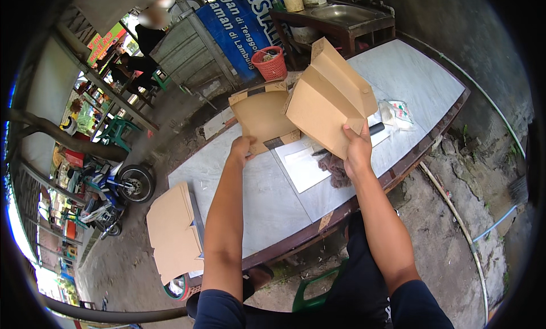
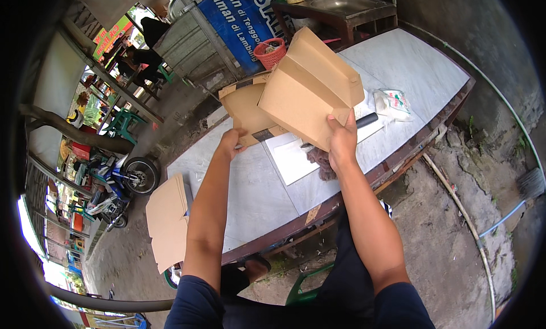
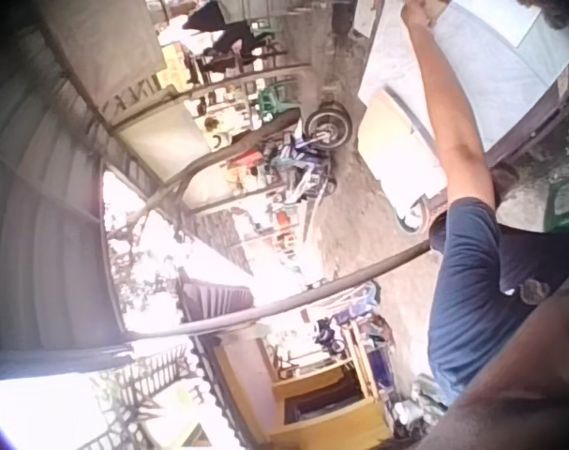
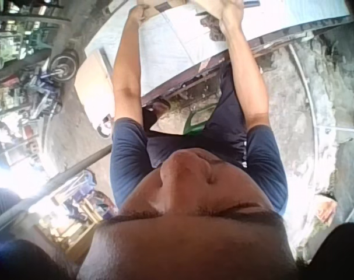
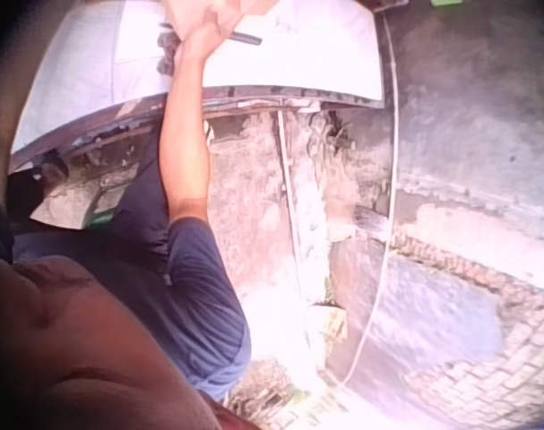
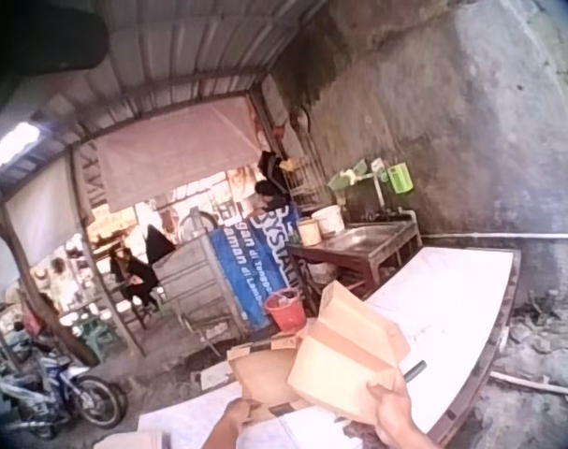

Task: The person assembles a flat cardboard sheet into a box by folding the sides and tucking the flaps into place. They repeat this process for multiple sheets, stacking the finished boxes on the table.

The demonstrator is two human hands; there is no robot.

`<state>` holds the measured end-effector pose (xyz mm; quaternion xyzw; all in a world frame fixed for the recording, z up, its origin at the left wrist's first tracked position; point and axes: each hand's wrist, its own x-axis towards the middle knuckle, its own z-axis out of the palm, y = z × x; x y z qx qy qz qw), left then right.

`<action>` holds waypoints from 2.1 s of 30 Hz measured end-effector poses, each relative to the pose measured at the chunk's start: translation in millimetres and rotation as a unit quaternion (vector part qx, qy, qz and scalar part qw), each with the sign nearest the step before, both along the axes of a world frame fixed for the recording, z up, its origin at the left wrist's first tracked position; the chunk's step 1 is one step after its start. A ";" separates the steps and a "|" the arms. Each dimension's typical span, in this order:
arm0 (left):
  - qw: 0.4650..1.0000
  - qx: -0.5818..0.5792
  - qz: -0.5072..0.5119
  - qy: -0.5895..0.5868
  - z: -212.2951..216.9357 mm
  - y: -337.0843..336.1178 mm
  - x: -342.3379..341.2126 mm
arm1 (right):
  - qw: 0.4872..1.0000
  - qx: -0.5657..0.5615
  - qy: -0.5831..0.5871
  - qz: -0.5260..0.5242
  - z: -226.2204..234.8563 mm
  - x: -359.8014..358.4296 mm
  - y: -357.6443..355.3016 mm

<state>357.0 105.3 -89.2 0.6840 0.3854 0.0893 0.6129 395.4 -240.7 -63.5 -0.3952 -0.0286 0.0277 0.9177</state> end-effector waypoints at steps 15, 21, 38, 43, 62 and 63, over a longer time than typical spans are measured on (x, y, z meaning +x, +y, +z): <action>0.983 0.113 0.039 -0.139 -38.5 -61.9 -222.6 | 0.920 -0.249 -0.198 0.230 -7.0 -59.6 42.5; 0.973 0.209 -0.009 -0.097 -51.1 -96.4 -296.8 | 0.844 -0.401 -0.281 0.218 -20.3 -116.9 73.7; 0.976 0.184 -0.012 -0.112 -58.8 -93.8 -308.1 | 0.668 -0.588 -0.438 0.130 6.2 -109.5 114.9; 0.982 -0.083 0.042 -0.162 -11.2 -90.3 -306.2 | 0.640 -0.622 -0.443 0.089 0.3 -116.2 113.3; 0.896 -0.017 0.092 -0.434 -33.6 -59.7 -254.6 | 0.688 -0.595 -0.411 0.055 5.6 -119.9 97.4; 0.896 -0.020 0.101 -0.431 -33.7 -60.4 -253.3 | 0.683 -0.599 -0.415 0.049 5.0 -119.3 97.1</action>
